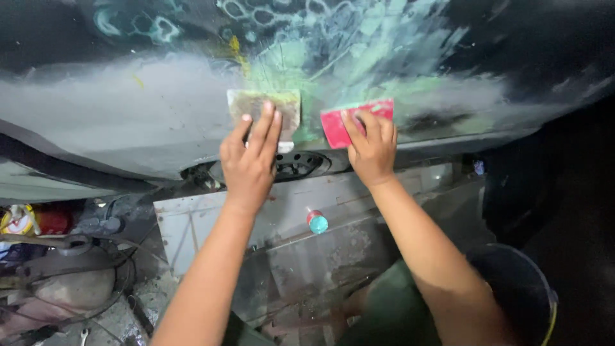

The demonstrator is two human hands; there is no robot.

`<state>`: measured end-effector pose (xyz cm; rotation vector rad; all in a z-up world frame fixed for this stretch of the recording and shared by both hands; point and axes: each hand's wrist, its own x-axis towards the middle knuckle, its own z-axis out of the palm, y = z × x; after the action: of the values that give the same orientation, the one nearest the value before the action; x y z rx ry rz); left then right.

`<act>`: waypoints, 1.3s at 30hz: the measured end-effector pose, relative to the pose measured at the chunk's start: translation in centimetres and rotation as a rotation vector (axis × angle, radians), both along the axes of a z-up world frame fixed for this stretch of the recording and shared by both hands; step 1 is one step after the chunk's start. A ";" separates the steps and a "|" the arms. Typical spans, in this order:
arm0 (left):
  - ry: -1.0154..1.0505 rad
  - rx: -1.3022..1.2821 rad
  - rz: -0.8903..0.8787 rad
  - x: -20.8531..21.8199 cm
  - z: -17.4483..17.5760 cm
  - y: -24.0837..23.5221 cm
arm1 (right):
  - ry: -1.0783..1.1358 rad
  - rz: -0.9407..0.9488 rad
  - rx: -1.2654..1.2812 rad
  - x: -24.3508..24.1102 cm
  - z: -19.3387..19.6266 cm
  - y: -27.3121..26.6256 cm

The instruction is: The person scoops a light blue paste from a small container onto a metal mixing board using a red plastic scraper. They mix the paste on the board and then apply it to the underside of a car's body panel near the wheel well, smoothing it with the scraper.

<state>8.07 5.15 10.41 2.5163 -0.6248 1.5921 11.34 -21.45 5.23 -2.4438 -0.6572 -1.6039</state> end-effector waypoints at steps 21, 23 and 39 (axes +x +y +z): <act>1.038 -1.363 0.016 -2.9 -23.1 -0.5 | 0.931 -0.043 1.893 -4.2 -15.5 -1.0; 1.071 -1.885 -0.153 -1.2 -21.1 -2.3 | 0.868 0.045 2.055 -2.6 -13.6 -0.9; 1.024 -2.643 -0.475 7.3 -2.1 -5.1 | 0.584 0.256 2.084 4.6 4.9 -0.4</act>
<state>15.39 0.07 8.33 0.4445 0.6814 -0.0883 15.99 -21.88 10.15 -0.8890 0.6023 -0.4918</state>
